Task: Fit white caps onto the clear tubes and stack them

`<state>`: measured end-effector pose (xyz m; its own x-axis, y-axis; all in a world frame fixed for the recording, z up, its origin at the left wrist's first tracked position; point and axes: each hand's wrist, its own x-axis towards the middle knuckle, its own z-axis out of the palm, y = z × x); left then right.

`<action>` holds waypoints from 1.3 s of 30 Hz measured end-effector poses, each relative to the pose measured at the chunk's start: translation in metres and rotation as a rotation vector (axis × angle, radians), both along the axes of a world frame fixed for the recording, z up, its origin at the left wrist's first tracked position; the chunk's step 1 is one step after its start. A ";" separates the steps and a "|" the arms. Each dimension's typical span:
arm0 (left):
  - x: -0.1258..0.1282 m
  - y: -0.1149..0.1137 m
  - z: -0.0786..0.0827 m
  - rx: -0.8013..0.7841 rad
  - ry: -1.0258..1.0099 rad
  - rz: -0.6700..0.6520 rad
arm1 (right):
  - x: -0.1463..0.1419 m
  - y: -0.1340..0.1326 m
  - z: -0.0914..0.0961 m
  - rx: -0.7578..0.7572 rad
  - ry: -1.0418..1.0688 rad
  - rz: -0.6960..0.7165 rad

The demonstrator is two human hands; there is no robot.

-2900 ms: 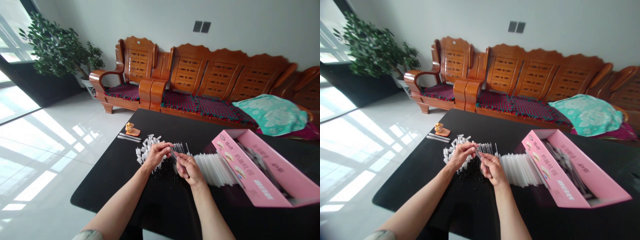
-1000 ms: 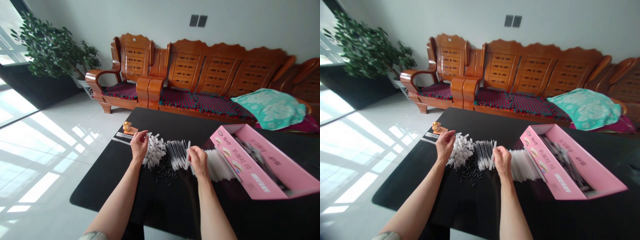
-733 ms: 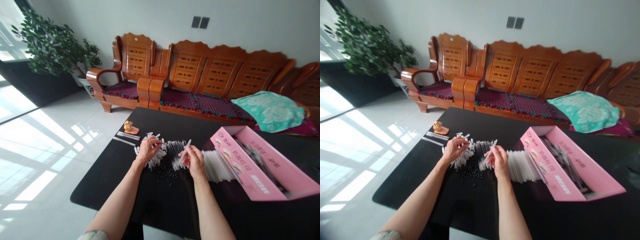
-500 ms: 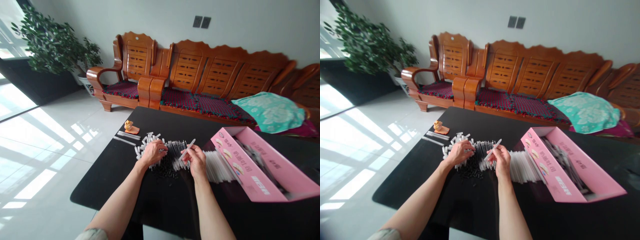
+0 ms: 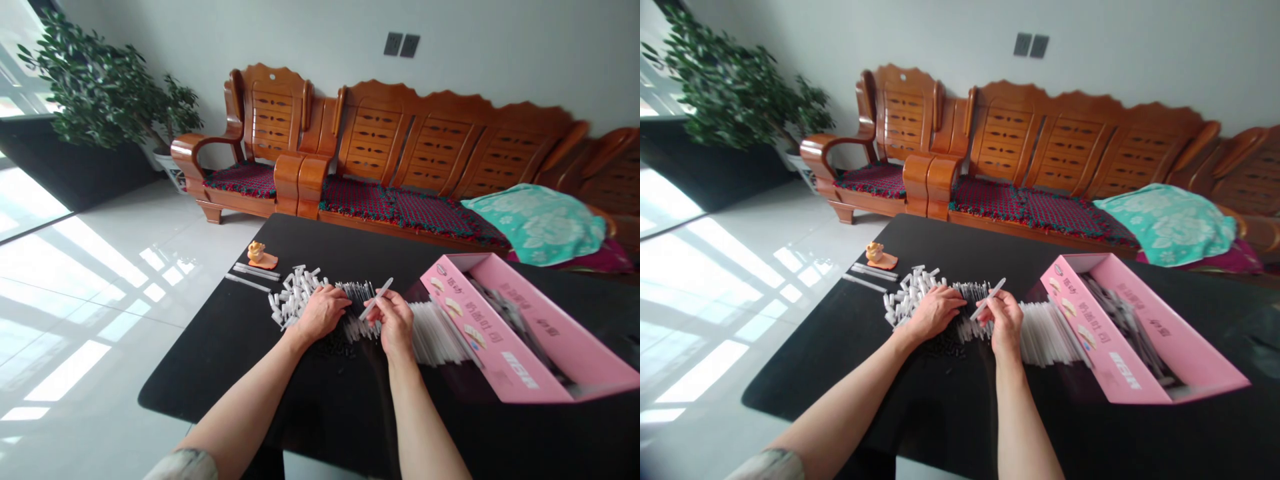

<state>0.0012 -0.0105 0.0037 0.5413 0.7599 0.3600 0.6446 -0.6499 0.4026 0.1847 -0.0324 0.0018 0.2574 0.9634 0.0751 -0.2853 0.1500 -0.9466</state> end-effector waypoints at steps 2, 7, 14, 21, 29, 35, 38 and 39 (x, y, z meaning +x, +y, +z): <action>0.001 -0.001 0.001 -0.006 0.026 -0.017 | 0.000 0.000 -0.001 0.001 -0.005 -0.001; -0.001 -0.002 0.004 -0.019 0.056 -0.078 | 0.001 0.001 -0.004 0.018 0.014 -0.010; -0.001 -0.002 0.004 -0.029 0.042 -0.112 | 0.001 0.001 -0.003 0.019 0.046 -0.017; -0.004 0.001 0.003 -0.034 0.002 -0.099 | 0.003 0.002 -0.003 0.017 0.104 -0.026; -0.007 -0.003 0.010 -0.094 -0.732 0.157 | 0.005 0.001 -0.003 0.047 0.233 0.014; -0.010 0.006 0.005 -0.548 -1.460 0.148 | 0.002 0.001 -0.002 0.040 0.296 0.072; -0.011 0.007 0.004 -0.616 -1.532 0.152 | 0.002 0.002 -0.003 0.041 0.321 0.070; -0.010 0.006 0.003 -0.622 -1.535 0.150 | 0.003 0.002 -0.003 0.043 0.326 0.070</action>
<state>-0.0091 -0.0043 0.0072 -0.0930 0.9911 0.0952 -0.5328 -0.1304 0.8362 0.1874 -0.0303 -0.0011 0.2078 0.9773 0.0402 -0.5835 0.1568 -0.7969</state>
